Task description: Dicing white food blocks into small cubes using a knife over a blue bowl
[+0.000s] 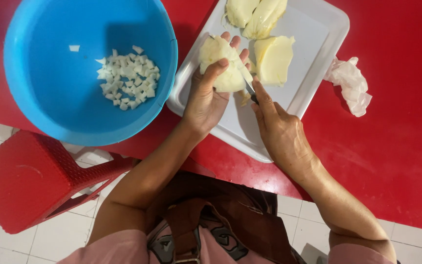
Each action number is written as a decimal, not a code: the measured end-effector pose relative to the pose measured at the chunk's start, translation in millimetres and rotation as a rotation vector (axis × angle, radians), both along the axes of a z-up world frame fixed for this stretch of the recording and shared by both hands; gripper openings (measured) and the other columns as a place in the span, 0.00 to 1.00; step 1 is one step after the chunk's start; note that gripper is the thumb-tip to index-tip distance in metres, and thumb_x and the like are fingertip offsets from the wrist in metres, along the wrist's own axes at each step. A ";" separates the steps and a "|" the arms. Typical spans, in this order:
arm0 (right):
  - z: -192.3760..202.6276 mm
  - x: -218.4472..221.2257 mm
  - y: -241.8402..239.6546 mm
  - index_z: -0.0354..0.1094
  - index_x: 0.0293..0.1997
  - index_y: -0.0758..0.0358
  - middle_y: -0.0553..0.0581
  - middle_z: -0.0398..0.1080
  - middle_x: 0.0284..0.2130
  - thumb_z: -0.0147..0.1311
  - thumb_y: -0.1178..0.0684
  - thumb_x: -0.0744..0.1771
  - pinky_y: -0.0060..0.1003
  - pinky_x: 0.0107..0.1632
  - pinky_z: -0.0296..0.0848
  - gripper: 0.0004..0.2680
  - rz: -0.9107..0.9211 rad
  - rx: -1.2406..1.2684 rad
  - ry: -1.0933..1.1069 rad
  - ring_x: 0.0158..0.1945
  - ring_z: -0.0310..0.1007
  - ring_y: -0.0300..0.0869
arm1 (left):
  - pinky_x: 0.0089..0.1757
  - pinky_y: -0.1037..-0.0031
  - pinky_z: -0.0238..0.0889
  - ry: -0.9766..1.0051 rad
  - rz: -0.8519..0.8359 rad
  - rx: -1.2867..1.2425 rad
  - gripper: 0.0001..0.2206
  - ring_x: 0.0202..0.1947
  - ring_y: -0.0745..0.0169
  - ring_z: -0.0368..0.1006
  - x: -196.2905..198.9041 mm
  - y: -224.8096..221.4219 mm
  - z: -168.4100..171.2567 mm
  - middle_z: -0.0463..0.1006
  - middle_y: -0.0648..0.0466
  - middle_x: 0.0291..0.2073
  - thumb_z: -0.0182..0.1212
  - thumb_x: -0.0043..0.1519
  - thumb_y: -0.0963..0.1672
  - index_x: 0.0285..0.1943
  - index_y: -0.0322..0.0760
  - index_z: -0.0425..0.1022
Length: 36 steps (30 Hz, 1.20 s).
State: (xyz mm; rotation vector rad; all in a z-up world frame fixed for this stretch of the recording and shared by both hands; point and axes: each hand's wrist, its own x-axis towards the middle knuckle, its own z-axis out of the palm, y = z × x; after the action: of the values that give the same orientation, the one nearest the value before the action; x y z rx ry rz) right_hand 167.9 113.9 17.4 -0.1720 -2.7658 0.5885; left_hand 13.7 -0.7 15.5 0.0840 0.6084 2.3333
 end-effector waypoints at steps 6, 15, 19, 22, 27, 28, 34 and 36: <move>0.6 -0.5 6.9 0.47 0.80 0.56 0.55 0.67 0.27 0.47 0.55 0.76 0.37 0.31 0.71 0.20 0.028 -0.128 -0.040 0.23 0.65 0.40 | 0.64 0.54 0.61 -0.054 -0.002 0.013 0.32 0.70 0.37 0.65 -4.4 2.0 -17.8 0.67 0.42 0.70 0.67 0.59 0.41 0.75 0.38 0.61; 48.5 -15.5 8.4 0.42 0.81 0.42 0.55 0.71 0.24 0.39 0.45 0.73 0.36 0.43 0.72 0.22 -0.084 -0.529 -0.401 0.27 0.73 0.44 | 0.53 0.66 0.72 -0.143 -0.063 0.002 0.19 0.51 0.49 0.79 -12.6 3.7 -21.7 0.82 0.38 0.49 0.65 0.60 0.41 0.60 0.28 0.74; 53.0 -19.1 8.0 0.45 0.80 0.40 0.56 0.74 0.24 0.40 0.45 0.72 0.32 0.43 0.74 0.22 -0.099 -0.601 -0.430 0.26 0.73 0.40 | 0.59 0.61 0.68 -0.162 -0.095 0.048 0.22 0.56 0.48 0.76 -14.1 -2.0 -27.2 0.80 0.39 0.55 0.64 0.61 0.41 0.65 0.29 0.71; 53.2 -19.5 10.7 0.48 0.79 0.43 0.54 0.69 0.21 0.40 0.47 0.73 0.30 0.29 0.74 0.21 -0.090 -0.676 -0.423 0.18 0.61 0.37 | 0.53 0.64 0.72 -0.315 -0.070 -0.019 0.19 0.52 0.52 0.78 -17.2 -3.9 -29.1 0.82 0.45 0.52 0.67 0.59 0.41 0.61 0.35 0.74; 48.3 -19.0 15.0 0.49 0.79 0.50 0.54 0.65 0.20 0.39 0.52 0.73 0.28 0.25 0.66 0.21 -0.046 -0.804 -0.340 0.16 0.57 0.36 | 0.55 0.62 0.72 -0.344 -0.077 0.047 0.24 0.53 0.57 0.76 -20.2 -6.7 -29.9 0.81 0.50 0.50 0.70 0.58 0.41 0.65 0.41 0.74; 46.1 -19.0 15.1 0.49 0.79 0.50 0.54 0.65 0.20 0.39 0.52 0.73 0.28 0.25 0.66 0.21 -0.046 -0.802 -0.339 0.16 0.57 0.36 | 0.55 0.62 0.72 -0.343 -0.078 0.049 0.24 0.53 0.57 0.76 -19.6 -7.0 -27.5 0.81 0.50 0.50 0.70 0.58 0.41 0.65 0.41 0.74; 43.2 -20.0 11.5 0.64 0.42 0.60 0.49 0.68 0.23 0.51 0.46 0.72 0.28 0.19 0.60 0.09 -0.177 -0.720 -0.085 0.14 0.60 0.33 | 0.52 0.66 0.73 -0.289 -0.095 0.068 0.21 0.49 0.61 0.78 -14.4 -7.5 -23.8 0.83 0.52 0.46 0.70 0.58 0.41 0.61 0.40 0.75; 43.1 -20.0 8.7 0.66 0.39 0.58 0.47 0.59 0.12 0.56 0.47 0.72 0.28 0.23 0.58 0.09 -0.298 -0.641 -0.063 0.14 0.60 0.33 | 0.54 0.67 0.71 -0.227 -0.104 0.046 0.24 0.52 0.61 0.77 -8.1 -8.3 -19.5 0.82 0.50 0.50 0.68 0.60 0.42 0.67 0.39 0.72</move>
State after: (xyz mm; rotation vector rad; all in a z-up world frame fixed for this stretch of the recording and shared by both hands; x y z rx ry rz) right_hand 147.9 122.6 60.5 -0.7333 -2.4357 1.3717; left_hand 5.7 -9.0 -4.0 -0.1244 0.4277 2.2169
